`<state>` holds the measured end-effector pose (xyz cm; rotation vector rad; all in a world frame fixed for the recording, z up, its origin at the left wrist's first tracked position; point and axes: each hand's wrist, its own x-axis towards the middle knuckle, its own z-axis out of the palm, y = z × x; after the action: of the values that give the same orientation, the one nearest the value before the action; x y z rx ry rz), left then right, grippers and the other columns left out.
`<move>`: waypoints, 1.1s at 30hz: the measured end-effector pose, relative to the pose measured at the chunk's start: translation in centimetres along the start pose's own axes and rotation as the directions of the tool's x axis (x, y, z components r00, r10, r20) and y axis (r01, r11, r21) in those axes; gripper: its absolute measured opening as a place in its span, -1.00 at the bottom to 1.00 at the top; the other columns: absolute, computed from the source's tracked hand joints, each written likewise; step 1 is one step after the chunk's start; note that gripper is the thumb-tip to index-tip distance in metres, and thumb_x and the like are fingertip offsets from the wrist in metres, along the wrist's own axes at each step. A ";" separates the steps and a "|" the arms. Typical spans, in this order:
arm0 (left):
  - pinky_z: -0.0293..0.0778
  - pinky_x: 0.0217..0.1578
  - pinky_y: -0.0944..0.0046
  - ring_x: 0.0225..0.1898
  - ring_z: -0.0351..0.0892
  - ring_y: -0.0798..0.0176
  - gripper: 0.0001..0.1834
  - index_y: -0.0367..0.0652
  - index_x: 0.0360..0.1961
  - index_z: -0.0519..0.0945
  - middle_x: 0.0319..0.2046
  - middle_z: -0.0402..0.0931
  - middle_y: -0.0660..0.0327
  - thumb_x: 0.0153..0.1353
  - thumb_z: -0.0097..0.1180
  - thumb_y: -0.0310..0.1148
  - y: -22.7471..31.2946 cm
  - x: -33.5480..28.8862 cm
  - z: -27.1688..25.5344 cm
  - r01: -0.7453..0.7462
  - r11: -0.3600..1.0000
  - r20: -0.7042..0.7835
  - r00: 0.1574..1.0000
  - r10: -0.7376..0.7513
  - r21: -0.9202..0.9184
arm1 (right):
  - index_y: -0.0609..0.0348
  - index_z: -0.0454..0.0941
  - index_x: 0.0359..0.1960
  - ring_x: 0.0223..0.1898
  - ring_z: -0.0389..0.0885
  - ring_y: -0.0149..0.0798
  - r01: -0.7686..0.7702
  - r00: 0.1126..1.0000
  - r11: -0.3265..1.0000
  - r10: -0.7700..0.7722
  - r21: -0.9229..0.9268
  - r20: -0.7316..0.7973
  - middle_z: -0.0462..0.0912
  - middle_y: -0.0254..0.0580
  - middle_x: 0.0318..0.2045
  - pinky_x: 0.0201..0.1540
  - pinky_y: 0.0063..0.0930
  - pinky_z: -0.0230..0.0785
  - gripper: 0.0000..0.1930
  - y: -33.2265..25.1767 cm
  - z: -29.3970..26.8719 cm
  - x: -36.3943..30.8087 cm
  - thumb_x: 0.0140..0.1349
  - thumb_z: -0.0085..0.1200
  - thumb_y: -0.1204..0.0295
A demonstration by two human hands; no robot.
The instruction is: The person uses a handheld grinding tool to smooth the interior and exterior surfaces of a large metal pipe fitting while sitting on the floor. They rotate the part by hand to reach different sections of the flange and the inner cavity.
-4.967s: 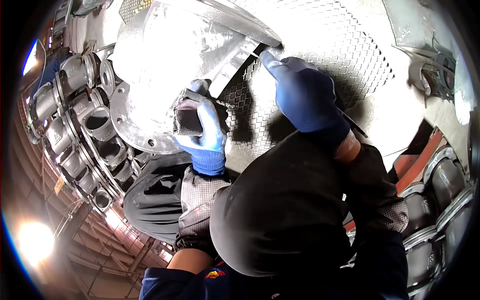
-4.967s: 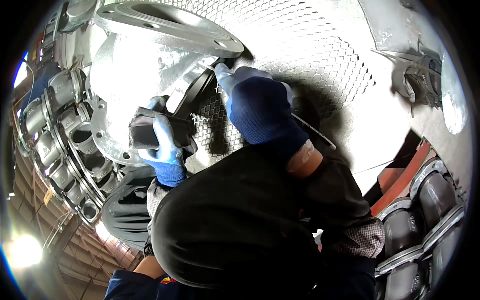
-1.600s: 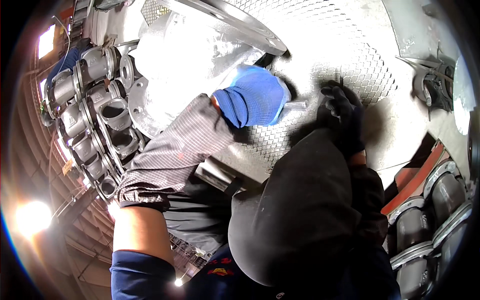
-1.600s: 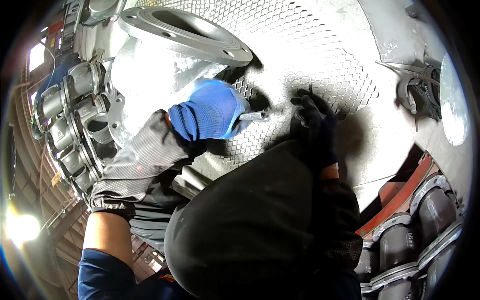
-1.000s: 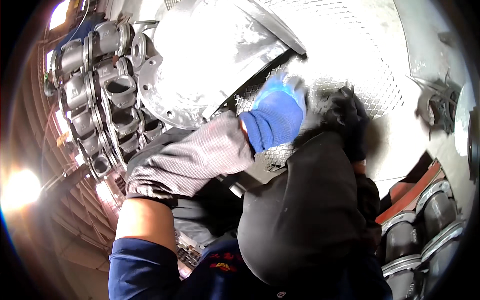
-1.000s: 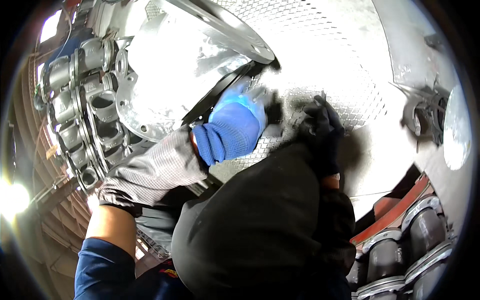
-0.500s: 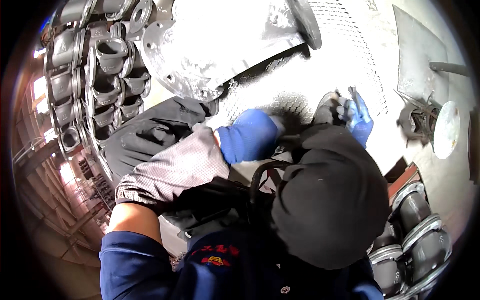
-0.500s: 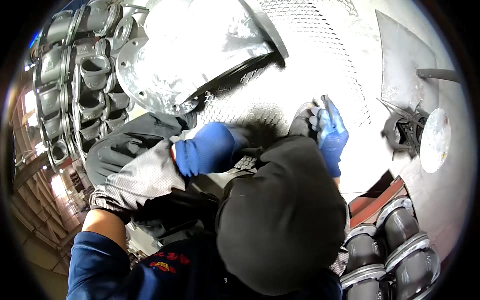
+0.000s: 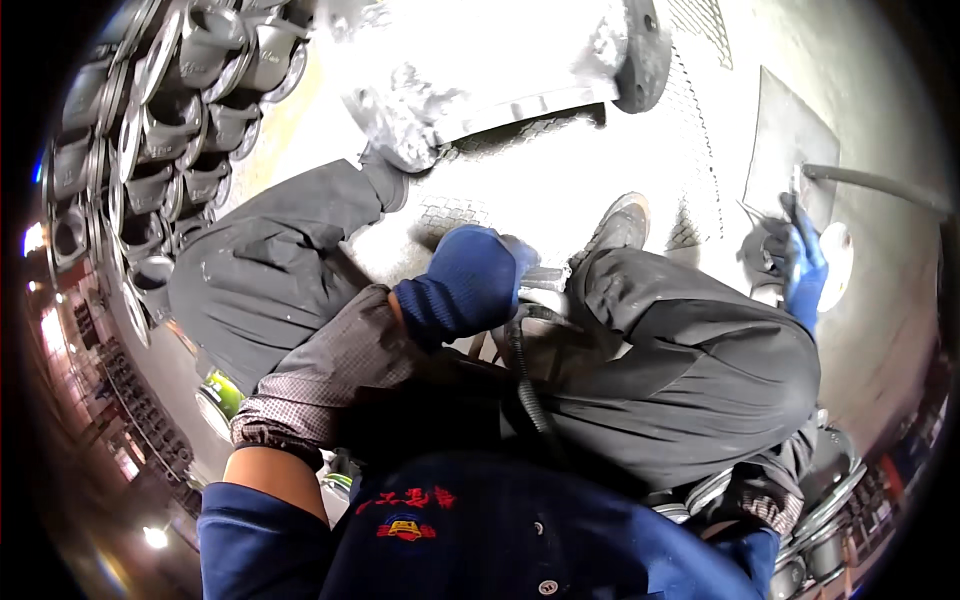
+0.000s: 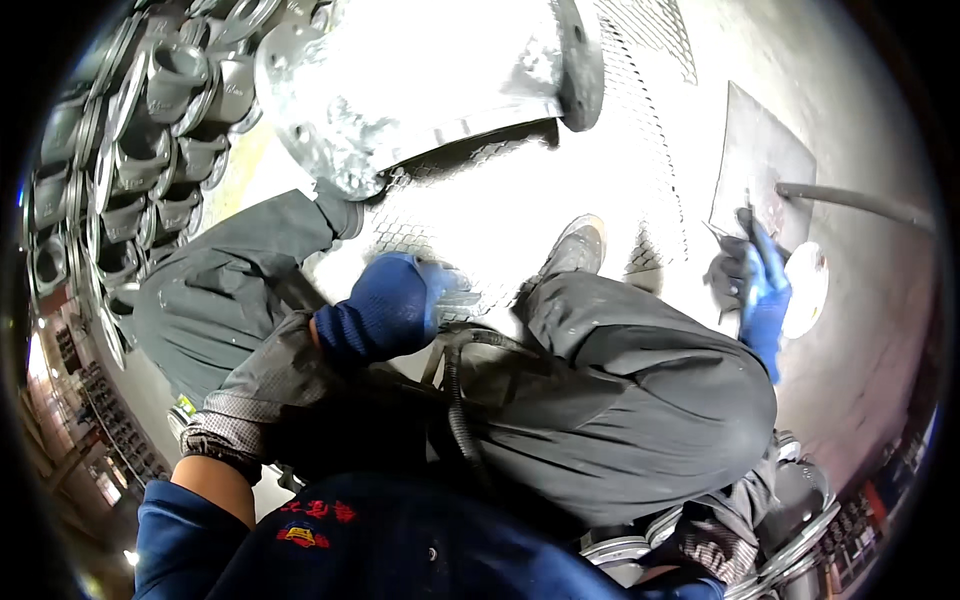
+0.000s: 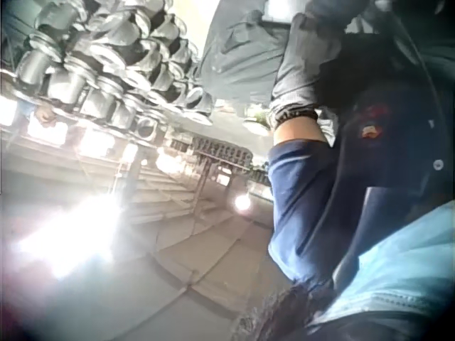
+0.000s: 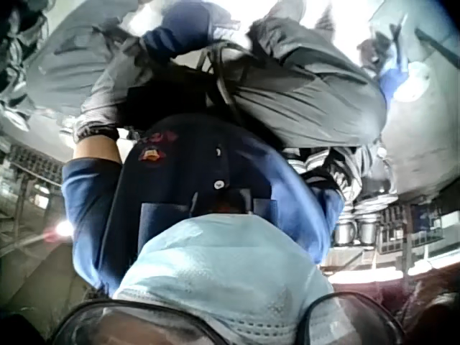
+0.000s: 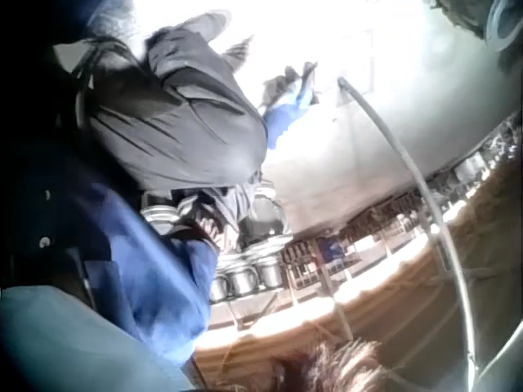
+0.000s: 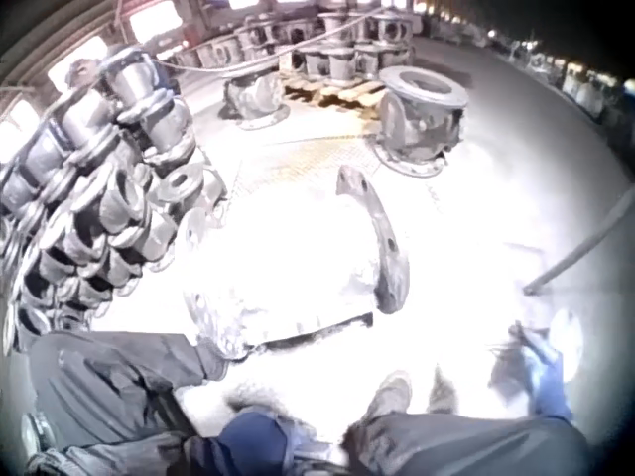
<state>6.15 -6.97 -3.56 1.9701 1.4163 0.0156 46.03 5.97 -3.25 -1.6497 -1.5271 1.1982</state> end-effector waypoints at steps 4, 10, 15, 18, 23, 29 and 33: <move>0.54 -0.25 0.19 -0.28 0.62 0.04 -0.64 -0.20 -0.21 0.63 -0.31 0.63 0.04 0.05 0.24 -0.17 1.1 -2.0 -2.9 0.172 0.977 0.091 0.983 -0.161 -0.126 | 0.26 0.39 0.16 0.03 0.51 -0.28 0.334 0.942 0.806 -0.304 -0.489 0.143 0.58 -0.14 0.00 0.01 -0.46 0.36 -0.60 -2.0 -5.7 1.9 0.33 -0.08 0.35; 0.54 -0.24 0.33 -0.25 0.64 0.25 -0.63 -0.38 -0.10 0.55 -0.25 0.63 0.04 0.09 0.20 -0.37 -1.6 -5.7 -1.6 0.319 0.720 -0.124 0.863 -0.489 -0.616 | 0.18 0.46 0.10 -0.63 0.27 -0.63 0.076 0.997 0.974 -0.082 -0.212 -0.017 0.66 -0.17 -0.35 -0.59 -0.76 0.07 -0.60 -10.3 2.0 3.1 0.35 -0.09 0.22; 0.38 -0.56 0.44 -0.57 0.46 0.41 -0.74 -0.26 -0.11 0.57 -0.52 0.51 0.29 0.21 0.07 -0.36 -9.1 -5.6 -1.4 -0.331 0.618 -0.692 0.472 -0.546 -0.713 | 0.20 0.46 0.08 -0.24 0.56 -0.51 0.057 0.995 0.997 -0.052 -0.061 0.080 0.64 -0.22 -0.12 -0.36 -0.78 0.25 -0.60 -13.1 7.0 7.3 0.34 -0.11 0.22; 0.34 -0.57 0.49 -0.59 0.42 0.46 -0.65 -0.34 -0.03 0.52 -0.54 0.48 0.30 0.29 -0.01 -0.29 -11.1 -5.9 -3.7 -0.343 0.518 -0.615 0.305 -0.728 -0.784 | 0.21 0.46 0.06 -0.18 0.59 -0.46 0.005 0.997 0.999 -0.008 0.037 0.083 0.62 -0.17 -0.07 -0.35 -0.76 0.26 -0.63 -11.0 9.7 11.1 0.33 -0.13 0.26; 0.52 -0.41 0.37 -0.45 0.58 0.24 -0.50 -0.38 0.01 0.44 -0.31 0.57 0.06 0.32 -0.10 -0.10 -14.0 -4.3 -5.3 -0.435 0.174 -0.360 0.394 -0.846 -0.884 | 0.22 0.49 0.00 -0.22 0.56 -0.35 -0.214 0.973 0.883 0.231 0.418 0.009 0.60 -0.26 -0.23 -0.28 -0.58 0.40 -0.66 -4.6 14.6 16.4 0.23 -0.12 0.38; 0.48 -0.43 0.46 -0.39 0.52 0.41 -0.63 -0.29 0.04 0.36 -0.32 0.52 0.19 0.45 -0.39 -0.27 -18.8 -1.1 -5.5 -0.364 0.245 -0.436 0.688 -0.580 -0.899 | 0.26 0.49 -0.08 -0.24 0.59 -0.23 0.378 0.925 0.863 -0.341 -0.334 0.167 0.61 -0.15 -0.23 -0.14 -0.41 0.47 -0.67 -3.5 17.8 17.8 0.28 -0.14 0.29; 0.48 -0.46 0.37 -0.42 0.50 0.35 -0.58 -0.22 0.02 0.38 -0.37 0.50 0.18 0.43 -0.37 -0.14 -17.1 2.7 -7.2 -0.492 0.178 -0.511 0.711 -0.483 -0.852 | 0.31 0.50 -0.10 -0.27 0.63 -0.20 -0.199 0.979 0.827 0.148 0.526 0.139 0.64 -0.08 -0.25 -0.25 -0.38 0.50 -0.68 -1.9 17.4 18.3 0.28 -0.09 0.30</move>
<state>-9.70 1.74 -8.32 0.6784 1.1813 1.5505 28.49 21.45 -12.98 -1.3768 -0.9642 1.6427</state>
